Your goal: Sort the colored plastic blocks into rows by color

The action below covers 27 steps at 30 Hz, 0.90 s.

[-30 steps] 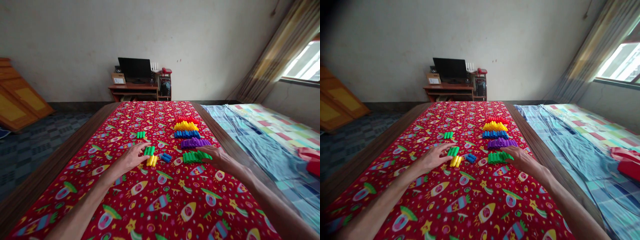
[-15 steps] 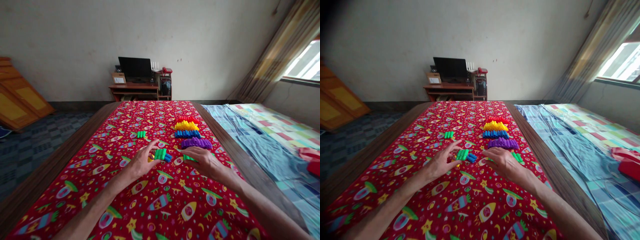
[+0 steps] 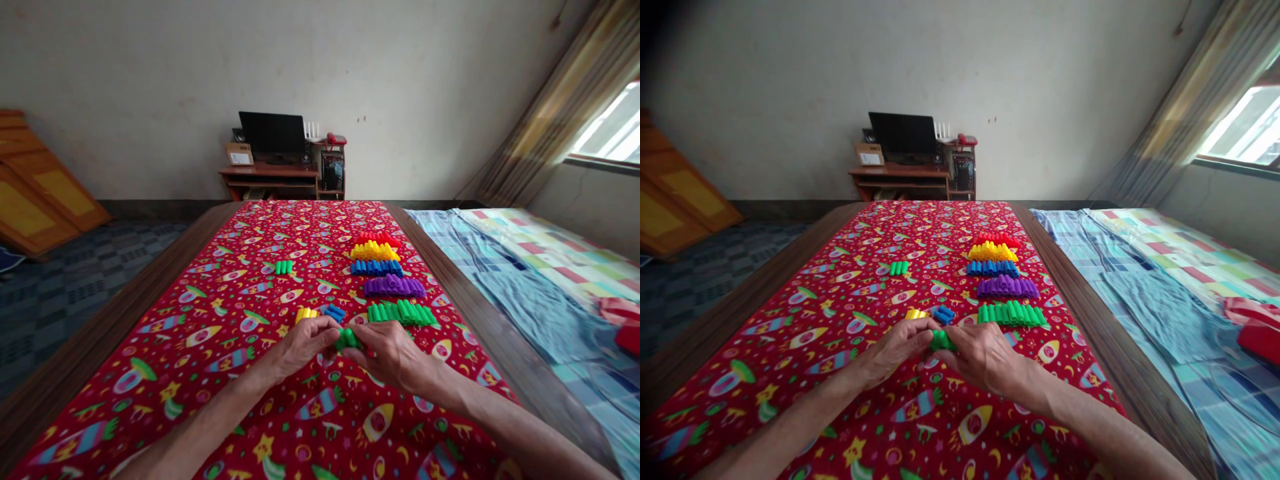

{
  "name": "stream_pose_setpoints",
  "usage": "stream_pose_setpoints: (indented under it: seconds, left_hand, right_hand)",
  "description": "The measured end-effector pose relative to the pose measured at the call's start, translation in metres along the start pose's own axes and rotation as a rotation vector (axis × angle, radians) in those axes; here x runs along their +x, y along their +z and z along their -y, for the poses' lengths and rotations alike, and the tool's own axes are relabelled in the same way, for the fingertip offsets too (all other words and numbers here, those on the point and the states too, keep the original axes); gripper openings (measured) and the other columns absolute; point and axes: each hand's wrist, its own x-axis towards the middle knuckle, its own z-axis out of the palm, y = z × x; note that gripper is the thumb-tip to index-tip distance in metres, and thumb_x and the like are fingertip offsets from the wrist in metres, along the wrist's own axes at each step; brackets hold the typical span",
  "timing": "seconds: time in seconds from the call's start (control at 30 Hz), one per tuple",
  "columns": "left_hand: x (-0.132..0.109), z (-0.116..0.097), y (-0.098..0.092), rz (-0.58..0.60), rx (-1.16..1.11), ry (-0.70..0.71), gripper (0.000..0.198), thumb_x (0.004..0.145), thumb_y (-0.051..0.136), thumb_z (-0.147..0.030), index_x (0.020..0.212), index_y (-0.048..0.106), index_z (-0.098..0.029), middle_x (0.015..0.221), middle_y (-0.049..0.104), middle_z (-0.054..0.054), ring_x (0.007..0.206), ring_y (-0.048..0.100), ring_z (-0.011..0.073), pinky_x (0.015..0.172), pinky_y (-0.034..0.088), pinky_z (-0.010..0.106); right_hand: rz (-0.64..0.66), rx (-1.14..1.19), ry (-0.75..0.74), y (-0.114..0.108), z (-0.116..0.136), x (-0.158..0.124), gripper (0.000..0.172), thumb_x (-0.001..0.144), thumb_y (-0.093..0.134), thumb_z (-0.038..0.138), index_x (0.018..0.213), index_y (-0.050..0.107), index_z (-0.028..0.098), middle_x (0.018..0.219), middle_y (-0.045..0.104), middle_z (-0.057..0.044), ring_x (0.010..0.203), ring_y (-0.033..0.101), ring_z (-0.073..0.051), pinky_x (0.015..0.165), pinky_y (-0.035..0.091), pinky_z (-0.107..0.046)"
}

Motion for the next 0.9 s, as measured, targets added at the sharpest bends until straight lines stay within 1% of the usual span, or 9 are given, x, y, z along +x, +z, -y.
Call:
stream_pose_setpoints:
  seconds: [0.07, 0.13, 0.23, 0.33, 0.47, 0.57, 0.63, 0.77, 0.9]
  left_hand:
    - [-0.001, 0.002, 0.004, 0.028, -0.002, -0.055, 0.052, 0.078, 0.06, -0.069, 0.078, 0.059, -0.017, 0.055, 0.061, -0.001, 0.044, 0.055, 0.012, 0.045, 0.04, 0.023]
    - [-0.001, 0.004, 0.006, 0.034, 0.02, -0.081, 0.05, 0.08, 0.058, -0.068, 0.077, 0.059, -0.018, 0.053, 0.06, -0.002, 0.043, 0.055, 0.0127, 0.044, 0.04, 0.023]
    - [0.0, 0.007, 0.007, 0.0, 0.109, -0.048, 0.049, 0.082, 0.058, -0.065, 0.086, 0.064, -0.017, 0.059, 0.061, -0.002, 0.049, 0.055, 0.0133, 0.049, 0.042, 0.024]
    - [0.003, 0.014, 0.007, -0.002, 0.177, 0.03, 0.048, 0.08, 0.063, -0.062, 0.094, 0.066, -0.016, 0.07, 0.063, 0.0, 0.06, 0.056, 0.0143, 0.053, 0.042, 0.024]
    - [0.003, 0.023, 0.013, 0.016, 0.17, 0.038, 0.051, 0.078, 0.067, -0.059, 0.105, 0.064, -0.016, 0.073, 0.064, 0.0, 0.059, 0.054, 0.0133, 0.052, 0.042, 0.023]
    - [0.0, 0.019, 0.015, -0.061, 0.314, 0.073, 0.05, 0.084, 0.062, -0.053, 0.12, 0.06, -0.018, 0.08, 0.068, 0.002, 0.063, 0.06, 0.0156, 0.056, 0.047, 0.025]
    - [-0.002, 0.011, 0.013, -0.155, 0.485, 0.147, 0.044, 0.09, 0.056, -0.048, 0.125, 0.059, -0.021, 0.092, 0.072, 0.005, 0.075, 0.066, 0.0188, 0.067, 0.052, 0.027]
    - [0.001, -0.003, -0.005, -0.305, 0.735, 0.321, 0.032, 0.094, 0.043, -0.037, 0.115, 0.064, -0.023, 0.104, 0.073, 0.006, 0.095, 0.068, 0.0207, 0.086, 0.053, 0.031]
    - [0.008, -0.007, -0.04, -0.421, 0.866, 0.367, 0.032, 0.093, 0.042, -0.034, 0.108, 0.066, -0.02, 0.107, 0.073, 0.008, 0.098, 0.069, 0.0213, 0.089, 0.053, 0.031]
  right_hand:
    - [-0.052, -0.043, 0.054, 0.0, 0.0, -0.003, 0.026, 0.098, 0.049, 0.036, 0.113, 0.057, 0.015, 0.076, 0.067, -0.004, 0.059, 0.06, -0.014, 0.055, 0.046, -0.024]
    - [-0.078, -0.121, 0.021, 0.0, -0.001, -0.004, 0.038, 0.097, 0.05, 0.039, 0.126, 0.052, 0.013, 0.1, 0.07, -0.013, 0.083, 0.067, -0.021, 0.067, 0.052, -0.03]
    - [-0.014, -0.207, -0.122, -0.001, -0.003, -0.006, 0.049, 0.097, 0.049, 0.041, 0.137, 0.045, 0.012, 0.13, 0.059, -0.021, 0.116, 0.058, -0.029, 0.088, 0.052, -0.042]
    - [0.055, -0.161, -0.167, -0.002, -0.002, -0.008, 0.045, 0.098, 0.048, 0.038, 0.135, 0.049, 0.012, 0.125, 0.063, -0.019, 0.113, 0.06, -0.026, 0.09, 0.051, -0.04]
    - [0.109, -0.136, -0.083, -0.009, -0.001, -0.008, 0.038, 0.097, 0.052, 0.03, 0.131, 0.053, 0.016, 0.118, 0.067, -0.015, 0.109, 0.06, -0.025, 0.087, 0.051, -0.039]
    - [0.105, -0.192, -0.053, -0.019, -0.013, -0.01, 0.034, 0.095, 0.054, 0.023, 0.129, 0.056, 0.019, 0.116, 0.068, -0.011, 0.111, 0.057, -0.026, 0.09, 0.049, -0.044]
    - [0.046, -0.231, -0.025, -0.027, -0.029, -0.014, 0.032, 0.094, 0.054, 0.021, 0.125, 0.059, 0.02, 0.113, 0.069, -0.01, 0.11, 0.058, -0.027, 0.09, 0.049, -0.046]
    - [-0.007, -0.271, 0.041, -0.035, -0.063, -0.03, 0.029, 0.093, 0.057, 0.025, 0.121, 0.063, 0.02, 0.109, 0.071, -0.011, 0.107, 0.059, -0.027, 0.088, 0.05, -0.046]
    - [0.015, -0.3, 0.089, -0.031, -0.078, -0.044, 0.032, 0.092, 0.059, 0.026, 0.124, 0.062, 0.021, 0.111, 0.071, -0.012, 0.107, 0.06, -0.028, 0.086, 0.052, -0.047]
